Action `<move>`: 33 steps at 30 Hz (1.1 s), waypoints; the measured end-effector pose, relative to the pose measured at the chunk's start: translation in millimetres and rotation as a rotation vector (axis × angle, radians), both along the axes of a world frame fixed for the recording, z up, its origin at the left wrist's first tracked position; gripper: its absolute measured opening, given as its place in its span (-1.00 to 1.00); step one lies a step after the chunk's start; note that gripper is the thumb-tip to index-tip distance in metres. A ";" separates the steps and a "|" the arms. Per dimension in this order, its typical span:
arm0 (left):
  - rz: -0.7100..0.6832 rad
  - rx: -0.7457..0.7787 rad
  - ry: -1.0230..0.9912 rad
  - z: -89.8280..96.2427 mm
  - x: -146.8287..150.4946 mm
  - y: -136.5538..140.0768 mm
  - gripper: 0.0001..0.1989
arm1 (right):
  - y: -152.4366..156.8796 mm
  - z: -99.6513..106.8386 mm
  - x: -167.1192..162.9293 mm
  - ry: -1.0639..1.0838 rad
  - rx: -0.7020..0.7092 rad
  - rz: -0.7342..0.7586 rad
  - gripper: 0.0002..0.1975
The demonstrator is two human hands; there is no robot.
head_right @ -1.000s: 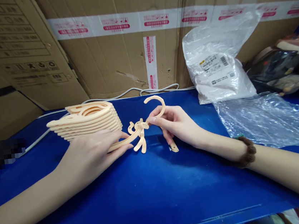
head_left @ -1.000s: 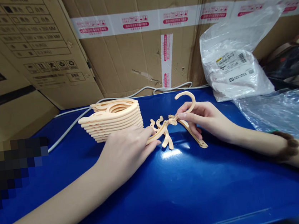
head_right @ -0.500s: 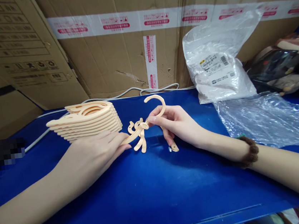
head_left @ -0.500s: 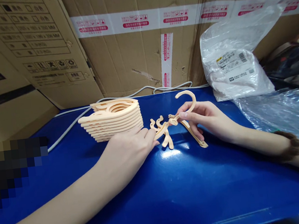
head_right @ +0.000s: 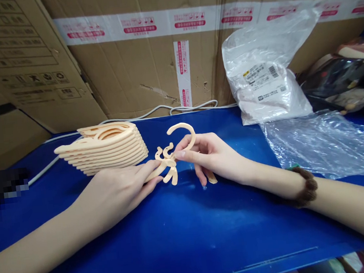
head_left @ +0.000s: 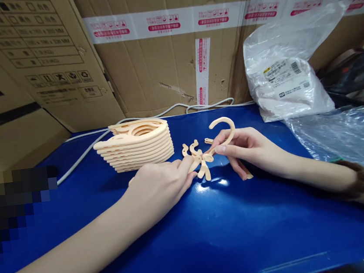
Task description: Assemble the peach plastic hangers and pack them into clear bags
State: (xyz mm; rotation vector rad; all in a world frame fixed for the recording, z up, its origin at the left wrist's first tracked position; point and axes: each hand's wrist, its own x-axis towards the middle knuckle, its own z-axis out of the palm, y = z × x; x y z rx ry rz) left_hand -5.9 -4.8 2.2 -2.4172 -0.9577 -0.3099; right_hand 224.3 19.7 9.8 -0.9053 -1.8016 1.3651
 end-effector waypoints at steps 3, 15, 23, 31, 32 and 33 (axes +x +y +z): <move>-0.019 0.008 -0.013 -0.3 1.1 -0.2 -0.83 | -1.1 0.6 -1.1 -0.018 -0.011 0.021 -0.77; 0.001 -0.141 -0.076 4.1 1.7 -3.1 -0.78 | 10.2 -3.5 1.1 0.037 0.044 -0.115 -0.83; -0.027 -0.220 -0.191 -1.2 0.9 0.8 -0.77 | 18.4 -8.3 4.6 0.115 -0.103 -0.102 -0.75; -0.056 -0.245 -0.232 -5.2 1.0 0.6 -0.77 | 18.8 -8.4 6.5 0.196 -0.191 -0.097 -0.46; -0.060 -0.246 -0.235 -5.6 1.0 1.4 -0.78 | 18.7 -7.9 6.2 0.198 -0.197 -0.089 -0.40; -0.066 -0.249 -0.241 -5.6 1.0 2.1 -0.78 | 18.7 -7.7 5.9 0.198 -0.203 -0.078 -0.35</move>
